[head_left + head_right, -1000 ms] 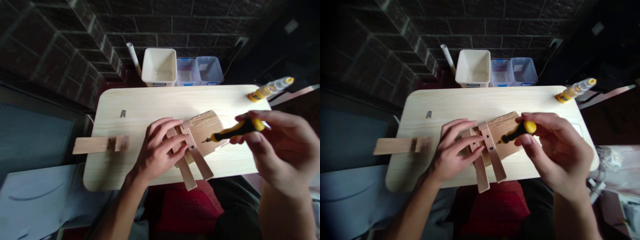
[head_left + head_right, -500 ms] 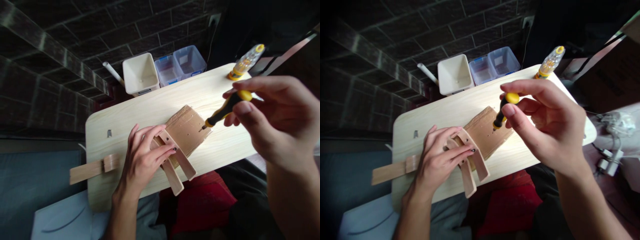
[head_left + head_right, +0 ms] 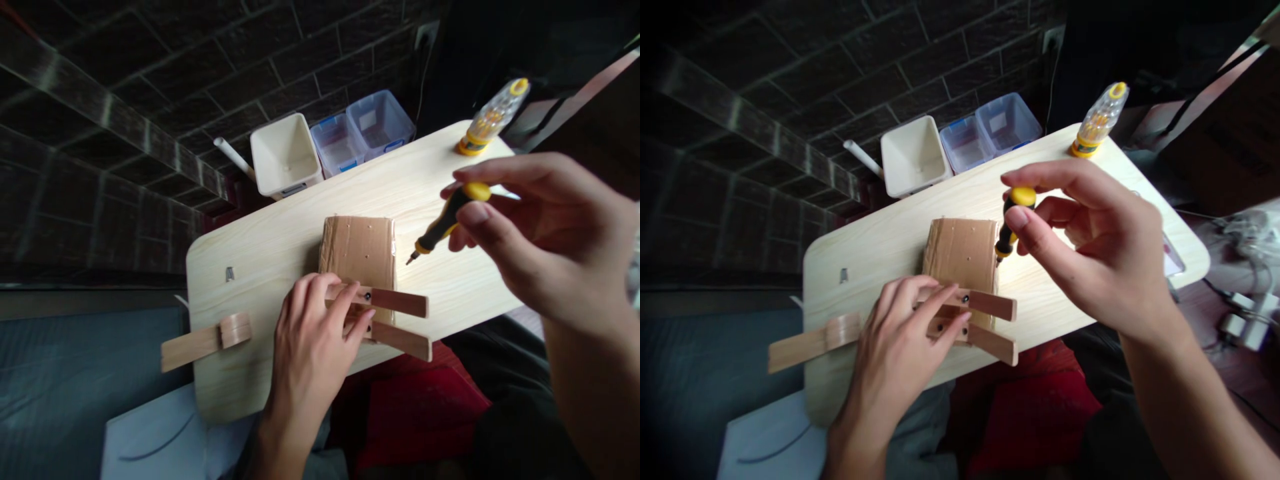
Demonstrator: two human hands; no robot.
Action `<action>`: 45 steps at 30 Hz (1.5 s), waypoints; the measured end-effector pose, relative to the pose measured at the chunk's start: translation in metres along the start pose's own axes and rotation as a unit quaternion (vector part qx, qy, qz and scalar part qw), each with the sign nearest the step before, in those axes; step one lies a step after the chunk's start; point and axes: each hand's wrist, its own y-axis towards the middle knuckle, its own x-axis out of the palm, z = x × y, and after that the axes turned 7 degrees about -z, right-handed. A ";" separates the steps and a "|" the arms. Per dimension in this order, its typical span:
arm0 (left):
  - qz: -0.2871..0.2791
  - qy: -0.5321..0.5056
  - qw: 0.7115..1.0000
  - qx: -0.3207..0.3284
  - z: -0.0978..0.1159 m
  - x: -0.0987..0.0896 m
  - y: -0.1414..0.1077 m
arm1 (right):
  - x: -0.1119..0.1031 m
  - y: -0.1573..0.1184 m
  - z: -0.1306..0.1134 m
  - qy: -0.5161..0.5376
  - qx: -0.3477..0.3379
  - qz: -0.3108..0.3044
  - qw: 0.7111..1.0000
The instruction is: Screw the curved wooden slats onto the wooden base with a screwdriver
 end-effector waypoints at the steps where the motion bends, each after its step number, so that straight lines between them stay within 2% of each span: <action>1: -0.010 0.003 1.000 -0.003 0.002 -0.001 0.000 | 0.001 0.000 0.000 -0.005 0.005 -0.002 1.000; 7: -0.020 0.008 0.999 -0.026 0.009 -0.007 0.003 | 0.003 -0.002 -0.003 -0.012 0.014 -0.006 1.000; 13: -0.020 -0.039 0.999 -0.019 0.006 -0.007 0.007 | -0.002 -0.008 -0.006 -0.041 0.030 -0.113 0.992; 17: -0.018 -0.024 0.999 -0.040 0.008 -0.010 0.010 | -0.002 -0.009 -0.011 -0.066 0.019 -0.169 0.983; 19: -0.054 -0.009 0.997 -0.062 0.011 -0.015 0.012 | -0.002 -0.009 -0.014 -0.053 0.027 -0.178 0.982; 21: -0.118 -0.004 0.989 -0.088 0.014 -0.021 0.014 | -0.001 -0.008 -0.016 -0.048 0.037 -0.182 0.981; 23: -0.149 -0.011 0.984 -0.100 0.015 -0.024 0.017 | -0.002 -0.007 -0.018 -0.052 0.040 -0.188 0.980; 30: -0.147 -0.040 0.984 -0.090 0.014 -0.022 0.019 | -0.001 -0.007 -0.023 -0.093 0.050 -0.198 0.975; 37: -0.144 -0.035 0.985 -0.089 0.017 -0.019 0.018 | 0.000 -0.007 -0.019 -0.082 0.043 -0.223 0.970; 41: -0.175 -0.090 0.977 -0.082 0.010 -0.023 0.015 | -0.003 -0.007 -0.024 -0.115 0.047 -0.220 0.968; 45: -0.210 -0.198 0.956 -0.050 -0.012 -0.027 0.015 | -0.002 -0.007 -0.029 -0.149 0.046 -0.265 0.952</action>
